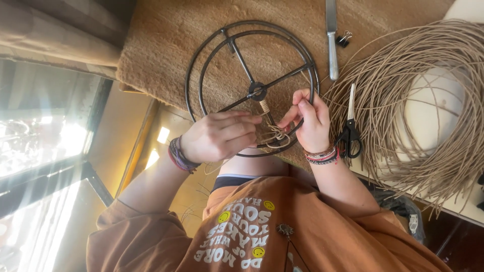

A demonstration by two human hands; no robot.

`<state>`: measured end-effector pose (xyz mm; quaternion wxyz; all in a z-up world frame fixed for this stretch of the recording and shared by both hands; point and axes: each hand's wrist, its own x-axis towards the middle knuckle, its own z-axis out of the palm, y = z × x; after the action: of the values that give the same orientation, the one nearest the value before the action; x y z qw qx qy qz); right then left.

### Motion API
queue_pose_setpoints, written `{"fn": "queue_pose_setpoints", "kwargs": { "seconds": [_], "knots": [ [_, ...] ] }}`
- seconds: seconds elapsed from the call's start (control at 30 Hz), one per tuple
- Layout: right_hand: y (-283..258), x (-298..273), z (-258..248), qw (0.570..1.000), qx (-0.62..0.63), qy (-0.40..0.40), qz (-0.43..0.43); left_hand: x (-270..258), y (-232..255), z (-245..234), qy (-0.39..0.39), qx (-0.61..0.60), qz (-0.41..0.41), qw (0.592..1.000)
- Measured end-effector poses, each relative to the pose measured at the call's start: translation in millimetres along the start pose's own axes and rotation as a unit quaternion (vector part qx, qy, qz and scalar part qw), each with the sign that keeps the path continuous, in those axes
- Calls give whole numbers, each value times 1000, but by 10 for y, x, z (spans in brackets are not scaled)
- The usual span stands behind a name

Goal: Measuring, cutting, and weaving wicker or rope material onto a metal furniture frame

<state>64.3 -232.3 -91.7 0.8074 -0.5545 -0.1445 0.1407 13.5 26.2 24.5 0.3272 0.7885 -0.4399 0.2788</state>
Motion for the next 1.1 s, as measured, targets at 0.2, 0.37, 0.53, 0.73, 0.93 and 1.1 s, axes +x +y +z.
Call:
{"fn": "queue_pose_setpoints", "kwargs": {
  "seconds": [0.2,0.37,0.53,0.73,0.93,1.1],
  "knots": [
    [-19,-18,-4,1000,-7,3,19,14,70,52,2,20,-43,999],
    [-400,21,18,993,-108,-7,51,121,110,10,-37,44,-71,996],
    [-823,483,-604,894,-444,41,-48,154,135,-22,-69,47,-80,993],
    [-589,1145,-1129,633,-757,77,-143,125,179,-60,-160,49,-142,976],
    [-842,982,-864,651,-727,56,-211,93,158,-57,-137,31,-142,980],
    [-1518,372,394,932,-357,-45,43,70,157,-44,-124,19,-142,982]
  ]
}}
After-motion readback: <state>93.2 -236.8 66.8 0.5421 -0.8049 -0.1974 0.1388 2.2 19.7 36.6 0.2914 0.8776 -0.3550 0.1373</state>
